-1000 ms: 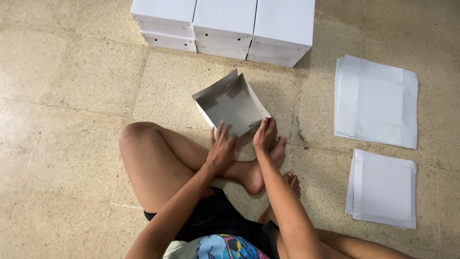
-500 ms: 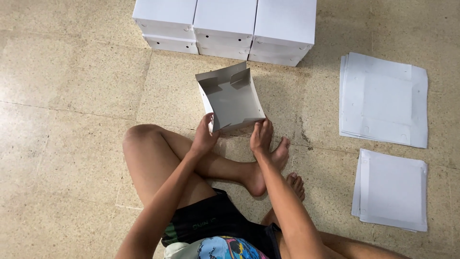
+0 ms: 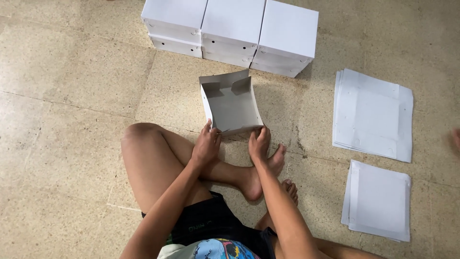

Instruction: A person sits on the floor and manually assembles a cardboard box by folding its flaps and tucking them into place.

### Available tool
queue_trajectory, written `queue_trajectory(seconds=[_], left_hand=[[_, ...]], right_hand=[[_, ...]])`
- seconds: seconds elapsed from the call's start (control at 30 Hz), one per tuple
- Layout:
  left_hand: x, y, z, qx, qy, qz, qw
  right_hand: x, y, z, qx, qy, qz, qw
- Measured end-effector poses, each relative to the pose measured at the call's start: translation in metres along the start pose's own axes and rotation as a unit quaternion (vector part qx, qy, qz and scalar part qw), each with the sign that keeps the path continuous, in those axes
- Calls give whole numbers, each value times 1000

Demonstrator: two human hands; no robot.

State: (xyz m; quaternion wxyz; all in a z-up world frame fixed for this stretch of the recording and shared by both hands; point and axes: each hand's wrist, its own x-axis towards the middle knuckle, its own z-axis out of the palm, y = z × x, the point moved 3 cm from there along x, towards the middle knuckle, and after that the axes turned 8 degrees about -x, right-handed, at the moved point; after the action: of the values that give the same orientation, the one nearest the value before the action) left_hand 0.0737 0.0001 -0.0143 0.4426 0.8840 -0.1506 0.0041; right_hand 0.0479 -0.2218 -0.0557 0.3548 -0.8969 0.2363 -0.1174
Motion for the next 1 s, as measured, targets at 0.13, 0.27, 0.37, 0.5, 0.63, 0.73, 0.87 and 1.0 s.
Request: queue_trajectory(seconds=[0.13,0.27,0.37,0.5,0.63,0.73,0.87,1.0], left_hand=[[1,15,-9,23,-24,-3,999],[1,32,-21,0,-50,-40,998],[5,31,-22,-54,-67,-90,992],[7,35,-29,-182,-30,-194,964],[8,11,-19,-214,93,-172,957],[5,-14,-7,-189,198,-203,940],[8,-44,3,-226,258,-224,912],[7,-24,-10,-276,249,-235,898]], right_hand=[[-4,-22,-14,-5,1,-2,1000],[-8,-36,-24,15,-19,18,1000],[-11,-49,-34,27,-30,30,999],[-5,-24,-15,17,-42,58,997],[-1,-6,3,23,-48,10,999],[-3,-3,8,42,-73,-13,996],[-17,-46,-13,-3,-128,-40,991],[-30,-68,-22,-54,-168,-163,971]])
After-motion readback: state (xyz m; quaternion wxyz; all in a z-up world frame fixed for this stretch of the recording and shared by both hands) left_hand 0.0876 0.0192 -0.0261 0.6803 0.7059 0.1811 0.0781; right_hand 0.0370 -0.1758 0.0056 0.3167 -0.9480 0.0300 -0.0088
